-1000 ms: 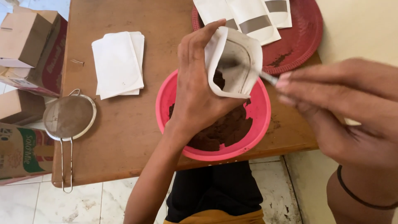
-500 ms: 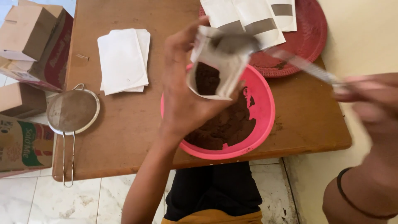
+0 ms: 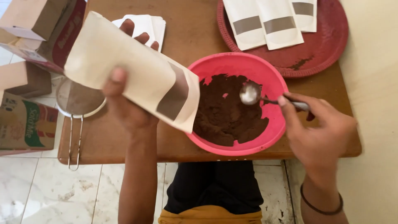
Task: Filling white pouches with coffee grounds using a spoon from a bowl and folding the tops of the pouches.
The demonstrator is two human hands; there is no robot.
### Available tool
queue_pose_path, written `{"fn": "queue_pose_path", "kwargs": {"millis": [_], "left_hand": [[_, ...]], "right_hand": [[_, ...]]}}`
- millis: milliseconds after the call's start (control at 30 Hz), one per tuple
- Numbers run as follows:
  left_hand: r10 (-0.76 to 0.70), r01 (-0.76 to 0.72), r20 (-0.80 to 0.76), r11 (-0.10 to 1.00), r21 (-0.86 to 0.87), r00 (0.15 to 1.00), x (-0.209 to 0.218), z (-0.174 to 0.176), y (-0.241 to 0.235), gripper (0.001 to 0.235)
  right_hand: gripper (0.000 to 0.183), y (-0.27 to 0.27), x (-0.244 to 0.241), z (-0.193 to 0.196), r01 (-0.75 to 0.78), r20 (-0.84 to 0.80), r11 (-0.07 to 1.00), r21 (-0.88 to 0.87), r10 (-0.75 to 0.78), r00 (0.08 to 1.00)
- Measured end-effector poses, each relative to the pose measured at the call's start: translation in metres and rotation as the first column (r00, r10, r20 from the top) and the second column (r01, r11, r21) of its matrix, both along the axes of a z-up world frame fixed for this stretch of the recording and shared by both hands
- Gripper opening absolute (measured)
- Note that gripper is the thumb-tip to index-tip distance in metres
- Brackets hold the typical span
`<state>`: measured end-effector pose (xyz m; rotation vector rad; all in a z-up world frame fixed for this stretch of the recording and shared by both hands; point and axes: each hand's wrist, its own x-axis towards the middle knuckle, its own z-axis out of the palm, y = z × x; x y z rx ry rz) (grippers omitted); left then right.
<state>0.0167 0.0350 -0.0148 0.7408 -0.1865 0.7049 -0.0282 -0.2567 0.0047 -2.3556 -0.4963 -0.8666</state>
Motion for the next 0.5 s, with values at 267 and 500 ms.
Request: {"fn": "queue_pose_path", "kwargs": {"millis": [267,500], "left_hand": [[-0.302,0.316,0.101,0.85,-0.421,0.948,-0.035,0.018,0.025,0.107],[-0.34,0.358,0.118,0.843,-0.402,0.933,-0.055,0.013,0.036,0.107]], "right_hand": [[0.025,-0.009,0.038,-0.045,0.097,-0.154,0.995,0.035,-0.09,0.984],[0.039,0.021,0.039,-0.053,0.121,-0.485,0.914,0.387,0.091,0.87]]}}
